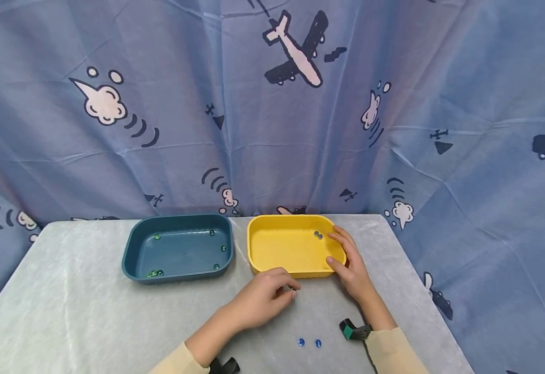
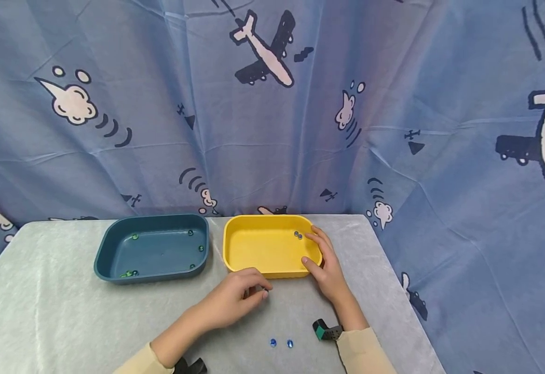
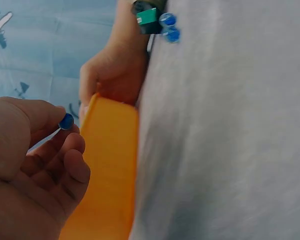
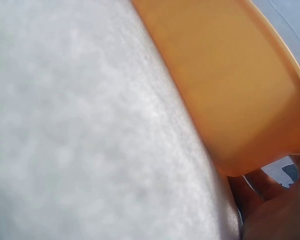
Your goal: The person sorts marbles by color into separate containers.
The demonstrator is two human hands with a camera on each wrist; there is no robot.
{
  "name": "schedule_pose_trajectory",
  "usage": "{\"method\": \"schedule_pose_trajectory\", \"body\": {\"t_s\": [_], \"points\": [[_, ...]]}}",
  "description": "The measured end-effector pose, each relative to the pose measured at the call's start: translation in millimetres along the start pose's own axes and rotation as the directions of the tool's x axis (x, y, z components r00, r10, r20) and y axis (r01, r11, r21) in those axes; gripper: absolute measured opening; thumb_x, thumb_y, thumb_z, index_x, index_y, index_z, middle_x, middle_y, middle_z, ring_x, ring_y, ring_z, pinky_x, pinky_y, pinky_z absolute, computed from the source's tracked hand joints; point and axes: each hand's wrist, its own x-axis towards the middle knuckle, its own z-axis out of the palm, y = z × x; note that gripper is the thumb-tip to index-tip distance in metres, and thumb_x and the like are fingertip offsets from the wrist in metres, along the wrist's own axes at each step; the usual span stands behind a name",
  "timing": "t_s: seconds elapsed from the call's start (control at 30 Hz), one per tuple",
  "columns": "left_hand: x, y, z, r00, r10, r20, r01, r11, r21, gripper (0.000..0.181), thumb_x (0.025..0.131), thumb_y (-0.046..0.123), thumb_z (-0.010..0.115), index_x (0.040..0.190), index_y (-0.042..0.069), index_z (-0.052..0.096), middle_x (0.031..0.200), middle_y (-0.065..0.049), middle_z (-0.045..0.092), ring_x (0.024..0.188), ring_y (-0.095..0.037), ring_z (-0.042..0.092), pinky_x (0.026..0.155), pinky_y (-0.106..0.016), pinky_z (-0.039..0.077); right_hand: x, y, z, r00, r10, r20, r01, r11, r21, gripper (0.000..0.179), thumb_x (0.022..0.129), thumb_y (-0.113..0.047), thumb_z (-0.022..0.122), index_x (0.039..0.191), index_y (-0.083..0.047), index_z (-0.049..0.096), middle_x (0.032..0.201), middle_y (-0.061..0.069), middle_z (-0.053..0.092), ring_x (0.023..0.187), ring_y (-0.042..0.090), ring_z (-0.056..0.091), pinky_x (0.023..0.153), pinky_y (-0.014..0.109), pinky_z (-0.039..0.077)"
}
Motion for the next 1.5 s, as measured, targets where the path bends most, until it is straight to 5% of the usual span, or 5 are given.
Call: {"method": "schedule_pose_trajectory", "body": {"t_s": [0.63,0.9,1.5], "points": [[1.8,-5.3,-31.9,0.979,-0.01,-0.203,0.016,1.0,0.025,0.011,0.104,0.01,0.076,0.113,0.014,0.082,0.104,0.008,0.07,0.081,-0.008,0.057,0.07,-0.025,0.054,0.0,2,0,1.0,0.004,0.003,-0.004,1.0,-0.004,0.052,0.101,-0.007,0.068,0.152,0.002,0.057,0.177,0.012,0.03,0.163,0.039,0.023,0.125,0.011,0.022],[0.1,-11.6,-36.1,0.977,-0.053,-0.208,0.068,0.996,0.066,0.012,0.105,0.013,0.075,0.115,0.016,0.082,0.104,0.011,0.069,0.079,-0.008,0.056,0.068,-0.026,0.053,-0.5,2,0,1.0,0.026,0.008,-0.026,1.0,0.005,0.052,0.101,-0.005,0.068,0.152,-0.001,0.057,0.177,0.01,0.03,0.163,0.038,0.024,0.124,0.011,0.022],[-0.5,-15.7,-33.6,0.973,-0.05,-0.225,0.081,0.988,0.132,0.013,0.104,0.013,0.077,0.116,0.012,0.082,0.106,0.009,0.069,0.081,-0.007,0.057,0.07,-0.025,0.053,-0.7,4,0,1.0,0.002,0.007,-0.002,1.0,-0.007,0.052,0.102,-0.009,0.068,0.151,0.002,0.057,0.177,0.012,0.03,0.162,0.039,0.024,0.124,0.011,0.023]]}}
